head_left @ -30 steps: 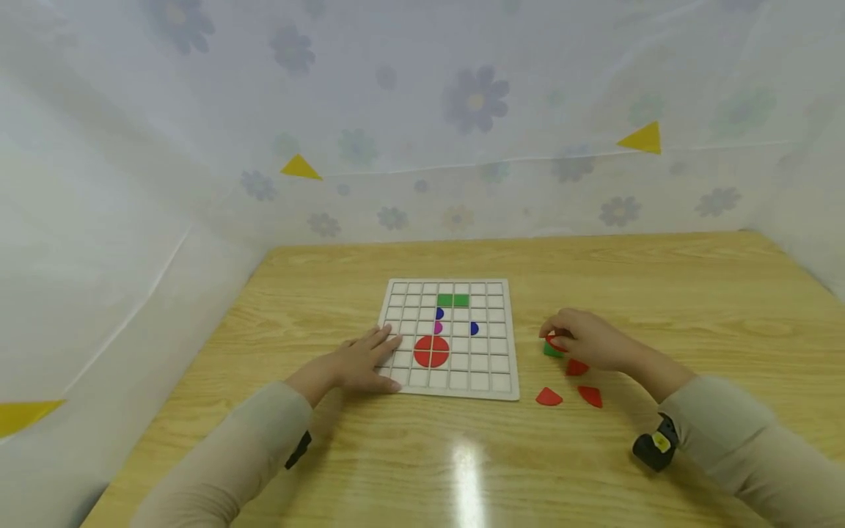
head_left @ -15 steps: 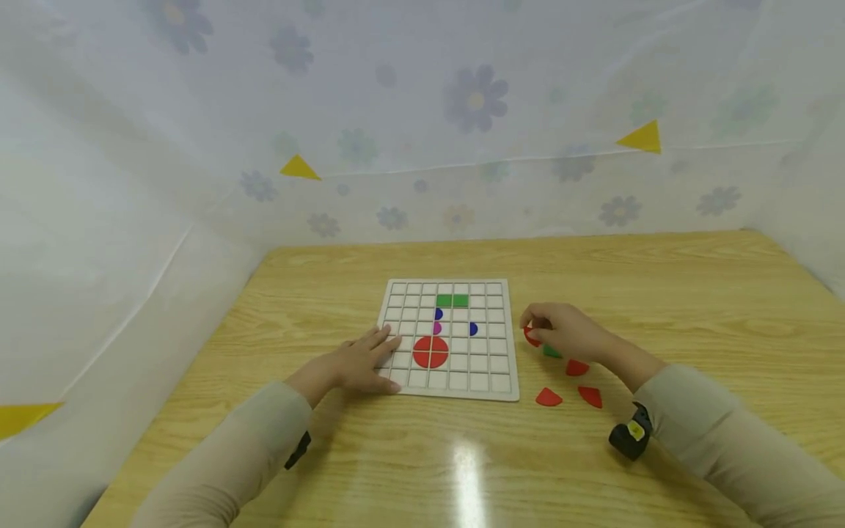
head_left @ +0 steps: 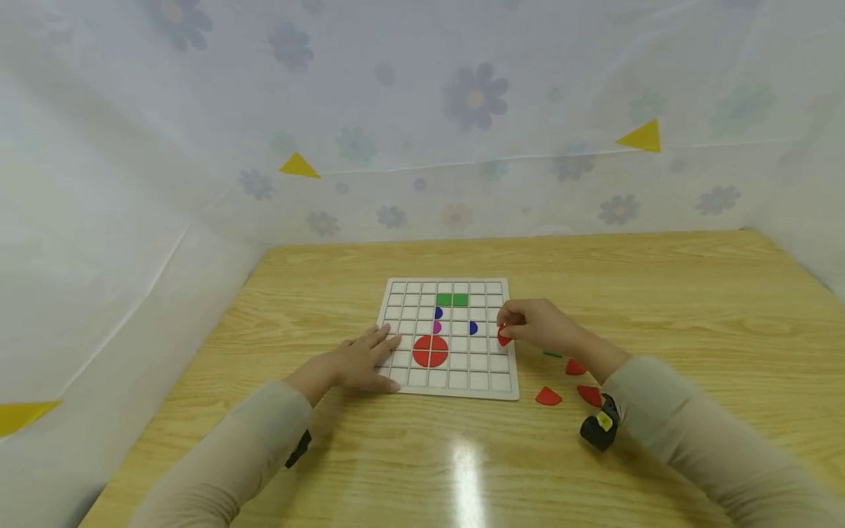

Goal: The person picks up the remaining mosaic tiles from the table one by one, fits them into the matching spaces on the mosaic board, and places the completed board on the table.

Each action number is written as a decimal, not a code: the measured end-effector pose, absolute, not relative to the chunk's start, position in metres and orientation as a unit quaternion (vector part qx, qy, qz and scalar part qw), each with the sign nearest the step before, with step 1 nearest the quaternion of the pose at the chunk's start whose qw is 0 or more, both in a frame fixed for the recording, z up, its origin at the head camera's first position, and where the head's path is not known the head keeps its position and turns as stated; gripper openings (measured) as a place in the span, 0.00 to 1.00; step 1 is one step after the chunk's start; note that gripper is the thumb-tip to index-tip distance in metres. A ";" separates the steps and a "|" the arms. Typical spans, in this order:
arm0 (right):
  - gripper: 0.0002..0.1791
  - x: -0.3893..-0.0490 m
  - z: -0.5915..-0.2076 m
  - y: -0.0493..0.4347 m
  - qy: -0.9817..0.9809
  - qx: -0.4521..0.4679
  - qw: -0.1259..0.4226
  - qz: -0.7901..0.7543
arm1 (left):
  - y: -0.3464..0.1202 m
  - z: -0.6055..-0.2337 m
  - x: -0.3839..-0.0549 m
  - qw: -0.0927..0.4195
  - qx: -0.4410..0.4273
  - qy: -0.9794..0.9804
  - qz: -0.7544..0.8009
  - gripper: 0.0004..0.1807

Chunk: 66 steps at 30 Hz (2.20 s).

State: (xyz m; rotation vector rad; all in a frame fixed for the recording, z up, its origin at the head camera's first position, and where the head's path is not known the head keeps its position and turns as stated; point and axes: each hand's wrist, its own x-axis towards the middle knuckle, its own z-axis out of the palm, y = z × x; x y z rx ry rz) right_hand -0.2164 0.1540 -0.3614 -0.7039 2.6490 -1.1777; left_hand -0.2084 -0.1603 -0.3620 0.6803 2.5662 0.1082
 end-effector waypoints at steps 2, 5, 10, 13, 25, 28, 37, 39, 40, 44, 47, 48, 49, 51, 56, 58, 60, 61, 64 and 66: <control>0.03 -0.218 -0.361 0.150 0.881 -0.237 0.078 -0.402 | -0.160 -0.362 -0.209 0.240 0.250 0.937 0.041 0.45; 0.03 -0.220 -0.360 0.145 0.875 -0.237 0.082 -0.414 | -0.160 -0.361 -0.209 0.243 0.250 0.936 0.044 0.45; 0.02 -0.224 -0.361 0.136 0.868 -0.239 0.076 -0.428 | -0.160 -0.362 -0.209 0.245 0.249 0.936 0.047 0.45; 0.02 -0.225 -0.361 0.131 0.867 -0.237 0.073 -0.431 | -0.160 -0.362 -0.209 0.246 0.247 0.936 0.044 0.45; 0.02 -0.233 -0.366 0.114 0.867 -0.228 0.082 -0.436 | -0.161 -0.364 -0.209 0.243 0.245 0.938 0.039 0.45; 0.03 -0.234 -0.369 0.111 0.869 -0.228 0.080 -0.432 | -0.162 -0.364 -0.209 0.242 0.243 0.938 0.040 0.45; 0.03 -0.234 -0.374 0.104 0.876 -0.233 0.085 -0.414 | -0.161 -0.366 -0.208 0.238 0.254 0.937 0.038 0.45; 0.03 -0.234 -0.374 0.103 0.876 -0.236 0.088 -0.411 | -0.160 -0.365 -0.207 0.240 0.252 0.937 0.038 0.45; 0.03 -0.234 -0.374 0.103 0.876 -0.237 0.091 -0.410 | -0.160 -0.365 -0.207 0.241 0.251 0.937 0.036 0.45; 0.02 -0.234 -0.375 0.100 0.876 -0.224 0.111 -0.412 | -0.159 -0.365 -0.207 0.244 0.249 0.937 0.036 0.45; 0.02 -0.235 -0.375 0.098 0.876 -0.220 0.121 -0.411 | -0.158 -0.364 -0.207 0.243 0.250 0.936 0.037 0.45; 0.02 -0.235 -0.375 0.097 0.877 -0.221 0.122 -0.408 | -0.158 -0.364 -0.207 0.244 0.249 0.937 0.036 0.45; 0.02 -0.235 -0.375 0.097 0.878 -0.222 0.123 -0.406 | -0.158 -0.364 -0.207 0.243 0.250 0.937 0.037 0.45; 0.02 -0.236 -0.376 0.096 0.881 -0.222 0.123 -0.400 | -0.158 -0.363 -0.208 0.241 0.251 0.937 0.038 0.45; 0.02 -0.236 -0.378 0.095 0.884 -0.226 0.124 -0.391 | -0.158 -0.364 -0.209 0.240 0.251 0.937 0.035 0.45; 0.02 -0.236 -0.380 0.095 0.883 -0.227 0.125 -0.390 | -0.158 -0.364 -0.209 0.241 0.252 0.937 0.035 0.45; 0.02 -0.236 -0.382 0.095 0.882 -0.227 0.124 -0.393 | -0.158 -0.364 -0.209 0.242 0.252 0.936 0.037 0.45; 0.02 -0.236 -0.383 0.095 0.882 -0.227 0.124 -0.395 | -0.159 -0.364 -0.208 0.243 0.252 0.936 0.038 0.45; 0.03 -0.238 -0.384 0.095 0.882 -0.230 0.120 -0.394 | -0.160 -0.365 -0.208 0.244 0.251 0.936 0.039 0.45; 0.03 -0.238 -0.384 0.094 0.884 -0.233 0.118 -0.389 | -0.160 -0.364 -0.208 0.242 0.254 0.935 0.042 0.45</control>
